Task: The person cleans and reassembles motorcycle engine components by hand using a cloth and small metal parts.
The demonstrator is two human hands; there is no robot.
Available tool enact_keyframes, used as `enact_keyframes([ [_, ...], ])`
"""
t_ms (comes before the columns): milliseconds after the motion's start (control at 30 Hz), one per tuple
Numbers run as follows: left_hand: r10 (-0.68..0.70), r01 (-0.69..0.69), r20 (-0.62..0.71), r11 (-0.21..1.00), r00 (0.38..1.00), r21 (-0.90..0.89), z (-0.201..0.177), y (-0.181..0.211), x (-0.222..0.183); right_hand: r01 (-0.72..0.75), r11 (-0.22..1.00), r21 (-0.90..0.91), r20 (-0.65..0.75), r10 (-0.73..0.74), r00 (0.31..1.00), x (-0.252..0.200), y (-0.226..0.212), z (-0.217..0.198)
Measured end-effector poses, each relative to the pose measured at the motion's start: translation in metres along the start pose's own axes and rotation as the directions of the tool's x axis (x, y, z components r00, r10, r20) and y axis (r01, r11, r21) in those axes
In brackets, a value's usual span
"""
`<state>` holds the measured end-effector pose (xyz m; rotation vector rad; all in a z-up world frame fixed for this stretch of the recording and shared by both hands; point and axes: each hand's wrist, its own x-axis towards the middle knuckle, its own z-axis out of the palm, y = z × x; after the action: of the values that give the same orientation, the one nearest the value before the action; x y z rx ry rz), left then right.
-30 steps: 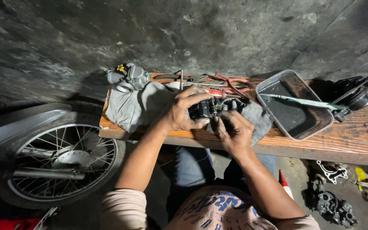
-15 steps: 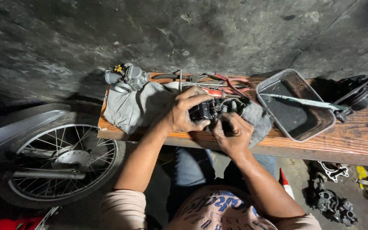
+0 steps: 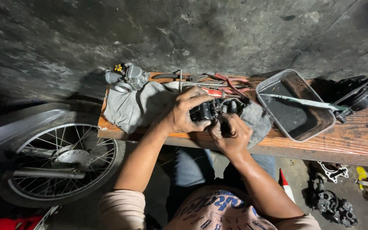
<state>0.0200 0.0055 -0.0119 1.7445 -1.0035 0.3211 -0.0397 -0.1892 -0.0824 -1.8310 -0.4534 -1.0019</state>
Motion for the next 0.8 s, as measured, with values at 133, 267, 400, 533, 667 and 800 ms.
enact_keyframes([
  [133,0.01,-0.01,-0.008,1.0,1.0,0.001,0.002,0.0,-0.001,0.014,1.0,-0.004,0.014,-0.014,1.0,0.013,-0.016,-0.006],
  [267,0.015,-0.015,-0.015,1.0,1.0,-0.017,0.003,-0.004,-0.004,0.005,0.998,-0.062,-0.004,-0.005,1.0,0.012,-0.018,-0.005],
  [400,0.02,-0.02,-0.01,1.0,1.0,-0.009,0.001,0.001,0.0,-0.008,0.997,-0.075,-0.01,0.008,1.0,-0.006,-0.003,0.0],
  [533,0.014,-0.014,-0.011,1.0,1.0,0.001,0.0,0.002,0.001,0.019,0.986,-0.169,0.016,-0.016,1.0,0.018,-0.034,-0.008],
  [667,0.023,-0.023,-0.023,1.0,0.999,0.0,0.002,0.002,-0.001,0.029,0.977,-0.21,0.028,-0.024,0.999,0.013,-0.03,-0.008],
  [800,0.025,-0.025,-0.016,1.0,1.0,0.012,0.001,0.003,-0.001,0.009,0.983,-0.184,0.025,-0.004,1.0,0.002,-0.015,-0.005],
])
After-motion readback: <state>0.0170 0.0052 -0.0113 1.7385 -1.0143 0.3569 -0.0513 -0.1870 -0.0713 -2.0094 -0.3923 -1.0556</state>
